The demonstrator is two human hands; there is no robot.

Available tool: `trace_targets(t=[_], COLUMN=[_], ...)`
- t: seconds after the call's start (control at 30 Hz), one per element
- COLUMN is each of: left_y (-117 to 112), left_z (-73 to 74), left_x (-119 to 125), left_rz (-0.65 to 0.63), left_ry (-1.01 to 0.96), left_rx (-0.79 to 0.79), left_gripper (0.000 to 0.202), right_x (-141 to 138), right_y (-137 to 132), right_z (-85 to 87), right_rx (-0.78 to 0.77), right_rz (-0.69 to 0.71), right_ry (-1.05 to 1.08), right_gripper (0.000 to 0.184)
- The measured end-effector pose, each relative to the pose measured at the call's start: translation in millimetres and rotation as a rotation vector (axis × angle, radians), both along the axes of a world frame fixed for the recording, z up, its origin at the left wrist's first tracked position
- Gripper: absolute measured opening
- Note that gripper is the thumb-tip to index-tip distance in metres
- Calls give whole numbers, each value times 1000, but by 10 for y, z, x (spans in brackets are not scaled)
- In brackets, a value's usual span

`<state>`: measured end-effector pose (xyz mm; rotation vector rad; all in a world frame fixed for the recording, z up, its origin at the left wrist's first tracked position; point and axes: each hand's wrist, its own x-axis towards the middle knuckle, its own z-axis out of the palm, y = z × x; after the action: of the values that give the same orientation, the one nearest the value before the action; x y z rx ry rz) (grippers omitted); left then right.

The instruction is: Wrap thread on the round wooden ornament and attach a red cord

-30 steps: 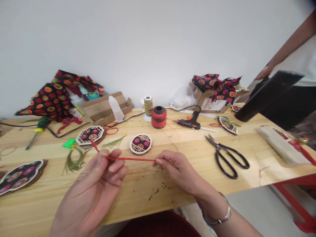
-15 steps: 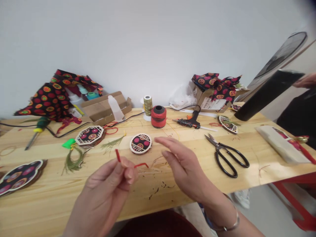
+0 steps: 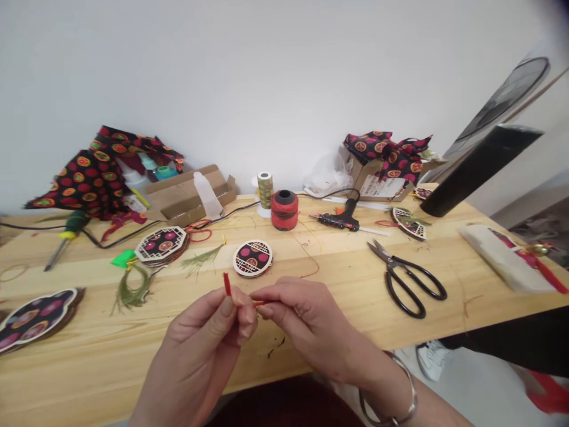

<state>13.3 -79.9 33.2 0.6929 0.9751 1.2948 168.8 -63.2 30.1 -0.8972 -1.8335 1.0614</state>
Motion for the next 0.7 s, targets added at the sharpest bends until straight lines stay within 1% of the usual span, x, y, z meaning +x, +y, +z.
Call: trace_targets(t=[0.13, 0.4, 0.53, 0.7], left_y=[26, 73, 94, 78], left_z=[-2, -13, -33, -42], left_x=[-6, -89, -125, -72], left_rz=[20, 98, 116, 111], left_ry=[-30, -78, -78, -84], left_rx=[-26, -22, -8, -22], left_gripper=[18, 16, 15, 16], right_x=[44, 259, 339, 370], right_y=[29, 128, 166, 203], right_z=[-93, -213, -222, -211], right_rx=[-21, -53, -121, -148], right_rz=[-117, -244, -290, -318], right_ry=[9, 26, 75, 100], right_gripper=[12, 13, 14, 15])
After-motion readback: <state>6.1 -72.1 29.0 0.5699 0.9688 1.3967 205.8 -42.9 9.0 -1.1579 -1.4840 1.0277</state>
